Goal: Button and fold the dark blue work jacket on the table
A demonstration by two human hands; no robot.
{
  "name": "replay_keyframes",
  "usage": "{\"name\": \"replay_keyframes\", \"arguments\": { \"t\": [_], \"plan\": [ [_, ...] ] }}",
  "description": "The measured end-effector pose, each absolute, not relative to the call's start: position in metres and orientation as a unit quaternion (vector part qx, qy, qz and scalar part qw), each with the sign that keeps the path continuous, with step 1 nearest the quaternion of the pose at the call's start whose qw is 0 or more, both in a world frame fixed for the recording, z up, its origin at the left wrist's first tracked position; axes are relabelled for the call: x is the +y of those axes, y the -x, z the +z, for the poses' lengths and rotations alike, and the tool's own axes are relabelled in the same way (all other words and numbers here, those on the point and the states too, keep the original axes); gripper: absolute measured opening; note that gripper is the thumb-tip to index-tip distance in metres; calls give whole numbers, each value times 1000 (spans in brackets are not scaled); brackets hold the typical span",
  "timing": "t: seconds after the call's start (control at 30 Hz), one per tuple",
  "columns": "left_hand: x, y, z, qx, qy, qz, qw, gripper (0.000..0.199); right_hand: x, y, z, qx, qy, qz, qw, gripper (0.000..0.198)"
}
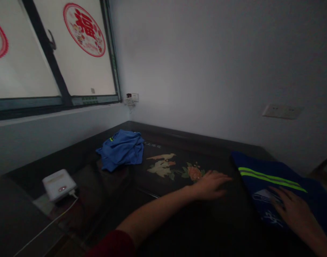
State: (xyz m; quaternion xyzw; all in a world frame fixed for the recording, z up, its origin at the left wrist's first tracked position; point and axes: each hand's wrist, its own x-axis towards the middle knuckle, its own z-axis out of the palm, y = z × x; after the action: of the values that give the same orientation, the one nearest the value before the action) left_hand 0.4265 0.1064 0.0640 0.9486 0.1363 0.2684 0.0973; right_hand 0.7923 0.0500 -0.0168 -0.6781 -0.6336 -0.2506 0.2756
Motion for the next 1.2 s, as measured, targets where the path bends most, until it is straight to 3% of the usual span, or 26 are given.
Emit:
{"name": "replay_keyframes", "arguments": {
  "t": [0.17,0.43,0.6,0.9,1.2],
  "plan": [
    [169,-252,79,337,-840,423,42,40,62,-665,8,-740,559,-186,324,44],
    [179,-43,62,558,-597,556,-151,33,115,-442,66,-870,402,49,282,29],
    [192,-13,30,617,-526,561,-166,40,172,-321,68,-890,339,107,284,32],
    [217,-8,11,668,-507,543,-43,71,254,-203,56,-870,394,63,289,61],
    [212,-21,12,626,-564,539,-9,37,250,-199,49,-882,413,1,225,30]
  ]
}}
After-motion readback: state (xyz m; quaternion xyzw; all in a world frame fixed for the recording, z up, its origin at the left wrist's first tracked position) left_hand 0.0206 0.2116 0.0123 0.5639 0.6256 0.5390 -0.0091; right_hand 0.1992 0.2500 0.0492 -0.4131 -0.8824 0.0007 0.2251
